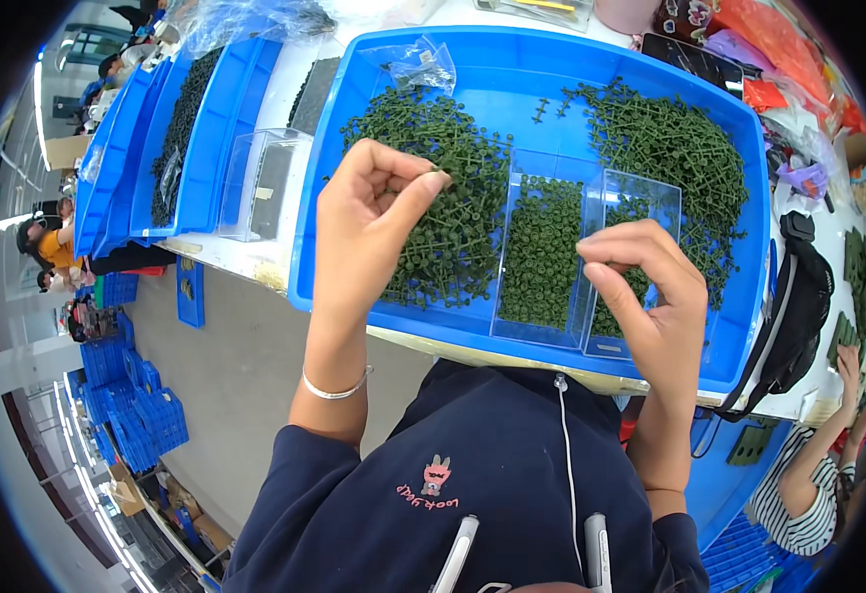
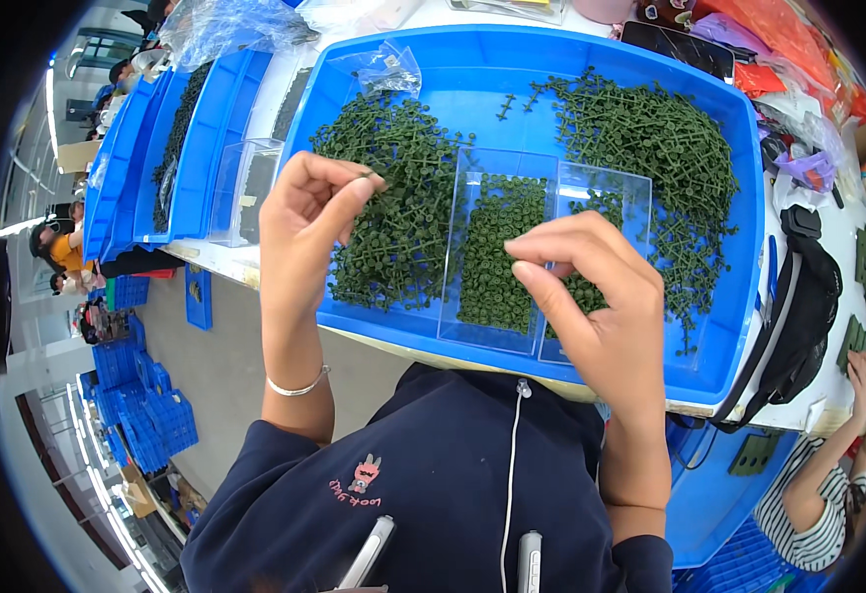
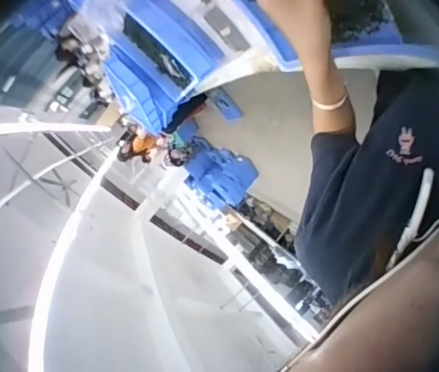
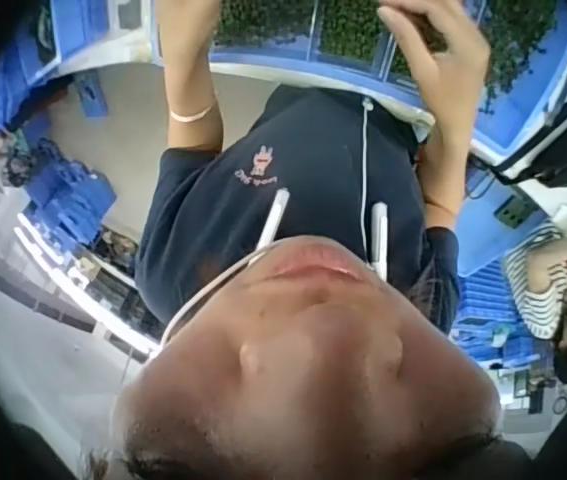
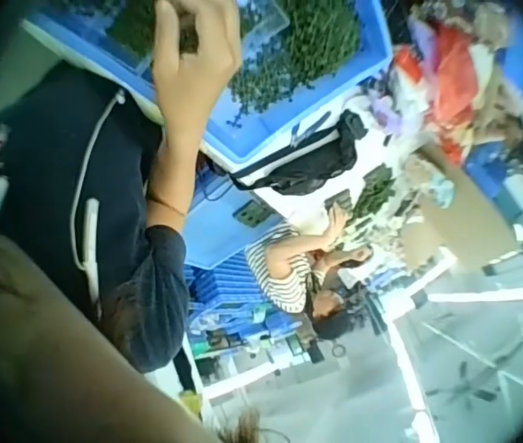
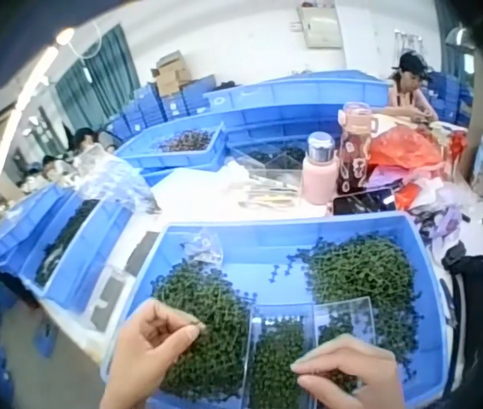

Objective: The person detaches plastic parts from sprues by hand, sorting the detached pieces into clear containers and setting the empty sprues in a blue tray.

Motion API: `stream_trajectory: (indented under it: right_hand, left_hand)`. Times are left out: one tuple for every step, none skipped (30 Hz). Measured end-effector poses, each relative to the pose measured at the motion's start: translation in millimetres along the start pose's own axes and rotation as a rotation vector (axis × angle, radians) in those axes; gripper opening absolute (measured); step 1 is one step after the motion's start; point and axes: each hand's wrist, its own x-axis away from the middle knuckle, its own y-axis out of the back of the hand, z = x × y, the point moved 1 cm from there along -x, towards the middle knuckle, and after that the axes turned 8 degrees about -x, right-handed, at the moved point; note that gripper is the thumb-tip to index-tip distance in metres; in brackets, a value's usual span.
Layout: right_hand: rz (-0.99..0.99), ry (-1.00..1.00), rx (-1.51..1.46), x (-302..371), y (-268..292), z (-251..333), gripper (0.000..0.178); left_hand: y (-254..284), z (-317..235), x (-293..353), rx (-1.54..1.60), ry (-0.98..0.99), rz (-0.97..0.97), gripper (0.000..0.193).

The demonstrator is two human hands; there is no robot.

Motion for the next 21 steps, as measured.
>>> stream_trajectory:
  right_hand:
    - [0.012,0.018,0.002,-2.3,-2.5,-0.3,0.019]
    - [0.010,0.018,0.002,-5.0,-7.7,-0.2,0.019]
    - [-0.013,0.041,-0.048,-7.2,-14.3,1.2,0.024]
    - [-0.037,0.064,-0.096,-9.4,-19.4,2.3,0.029]
    - [-0.018,0.088,-0.110,-11.7,-22.1,2.7,0.036]
    - [0.021,0.139,-0.066,-15.7,-23.3,6.8,0.039]
    - [0.044,0.152,-0.067,-17.8,-26.3,8.7,0.039]
    - [0.068,0.165,-0.066,-18.7,-27.4,10.1,0.039]
    - [0.063,0.159,-0.050,-18.6,-23.8,7.3,0.039]
    - [0.120,0.155,-0.033,-16.8,-20.7,2.3,0.039]
    - [0.179,0.150,-0.018,-14.3,-17.2,-1.1,0.038]
    - [0.173,0.144,-0.004,-12.3,-13.2,-2.9,0.038]
    - [0.190,0.130,-0.003,-10.3,-9.3,-4.2,0.038]
    - [0.207,0.116,-0.003,-8.3,-5.9,-5.5,0.037]
    - [0.201,0.111,0.003,-6.2,-4.4,-6.7,0.037]
    - [0.210,0.078,-0.004,-4.1,-3.2,-8.3,0.034]
    - [0.218,0.046,-0.014,-2.5,-2.4,-9.8,0.032]
    - [0.212,0.042,-0.014,-1.1,-2.6,-11.0,0.032]
    - [0.227,0.052,0.045,-0.2,-3.6,-12.0,0.028]
    - [0.242,0.062,0.103,0.2,-4.1,-12.8,0.024]
    - [0.239,0.059,0.102,-0.5,-3.4,-13.4,0.024]
  left_hand:
    - [2.7,-3.8,3.4,-0.001,-0.001,0.001,0.014]
    - [4.5,-6.2,6.5,0.061,0.020,0.066,0.013]
    - [4.0,-8.1,9.6,0.127,0.042,0.138,0.012]
    - [1.5,-10.4,13.4,0.133,0.043,0.148,0.012]
    - [-3.7,-12.3,17.4,0.157,0.061,0.224,0.012]
    - [-8.9,-13.7,21.7,0.181,0.081,0.292,0.013]
    - [-15.2,-12.6,24.1,0.219,0.086,0.342,0.012]
    - [-21.3,-10.3,25.8,0.262,0.084,0.410,0.016]
    - [-28.6,-11.1,26.3,0.298,0.108,0.466,0.017]
    - [-34.3,-12.9,26.8,0.334,0.132,0.522,0.019]
    - [-37.0,-14.8,26.2,0.347,0.130,0.533,0.019]
    - [-38.6,-15.8,24.9,0.317,0.152,0.578,0.023]
    - [-40.2,-15.6,24.0,0.286,0.175,0.622,0.027]
    - [-41.8,-14.8,22.8,0.294,0.174,0.631,0.027]
    - [-41.9,-13.6,21.7,0.245,0.179,0.653,0.031]
    - [-42.4,-12.7,21.1,0.196,0.185,0.673,0.035]
    - [-43.2,-12.3,21.2,0.196,0.186,0.680,0.035]
    - [-43.6,-11.4,21.8,0.189,0.188,0.681,0.036]
    - [-44.0,-10.4,22.2,0.181,0.190,0.682,0.036]
    - [-44.6,-7.8,22.4,0.179,0.192,0.688,0.036]
    - [-45.2,-3.9,23.0,0.150,0.189,0.665,0.037]
